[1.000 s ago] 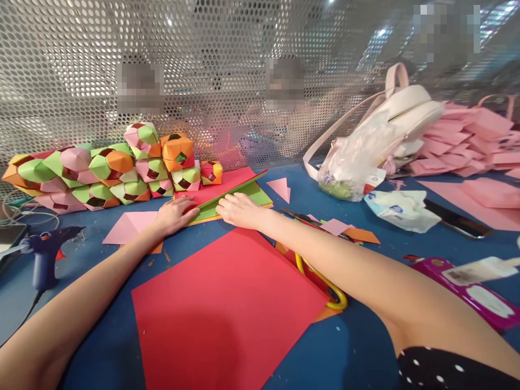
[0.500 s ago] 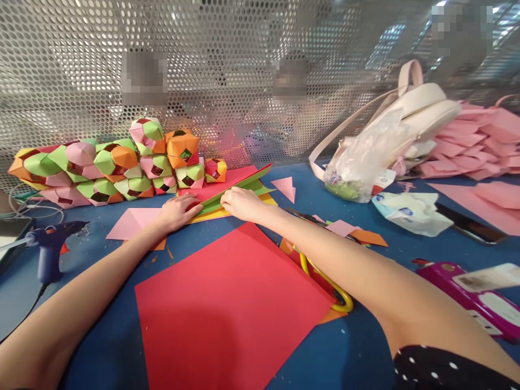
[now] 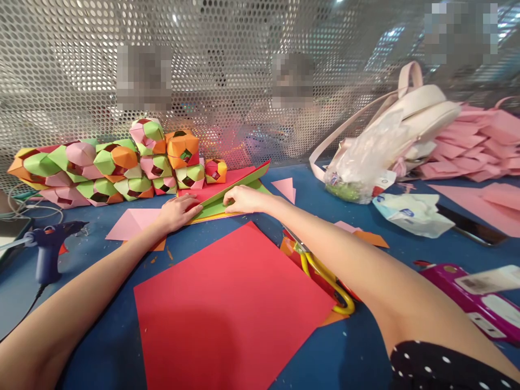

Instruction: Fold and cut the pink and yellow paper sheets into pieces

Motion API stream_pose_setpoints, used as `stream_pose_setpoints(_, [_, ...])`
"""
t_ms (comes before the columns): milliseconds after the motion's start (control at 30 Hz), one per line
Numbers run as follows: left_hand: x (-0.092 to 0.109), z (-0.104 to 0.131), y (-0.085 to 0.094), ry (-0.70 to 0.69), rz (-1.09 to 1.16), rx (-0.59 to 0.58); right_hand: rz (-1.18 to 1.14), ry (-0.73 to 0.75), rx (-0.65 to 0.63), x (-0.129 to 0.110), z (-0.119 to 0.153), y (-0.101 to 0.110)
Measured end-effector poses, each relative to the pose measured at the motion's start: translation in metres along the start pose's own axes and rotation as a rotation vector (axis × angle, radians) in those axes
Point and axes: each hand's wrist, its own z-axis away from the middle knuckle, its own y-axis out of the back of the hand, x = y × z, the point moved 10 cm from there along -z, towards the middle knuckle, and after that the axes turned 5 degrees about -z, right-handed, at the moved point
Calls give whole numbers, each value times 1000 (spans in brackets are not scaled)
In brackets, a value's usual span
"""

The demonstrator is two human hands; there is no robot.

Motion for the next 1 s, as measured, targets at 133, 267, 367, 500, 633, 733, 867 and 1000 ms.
stream_pose_setpoints(133, [0, 0, 0, -1, -2, 0, 11, 10, -8, 3, -2, -1])
stream_pose_setpoints(267, [-1, 0, -1, 3, -6, -3, 43, 13, -8, 2, -2, -3])
stream_pose_setpoints(367, [-1, 0, -1, 4, -9, -6, 65, 31, -24, -1, -1, -6])
stream_pose_setpoints(500, [-1, 0, -1, -1, -12, -9, 94, 78, -52, -4, 0, -7])
stream_pose_setpoints(633, [-1, 0, -2, -7, -13, -8, 134, 129, -78, -9, 1, -6])
stream_pose_setpoints(733, [-1, 0, -2, -4, -14, -6, 173, 163, -88, -17, 4, -4])
stream_pose_setpoints(867, [0, 0, -2, -6, -12, -5, 245, 178, -72, -27, 8, -2])
stream_pose_setpoints(1000, [0, 0, -1, -10, -10, -2, 305, 161, -33, -35, 9, -3])
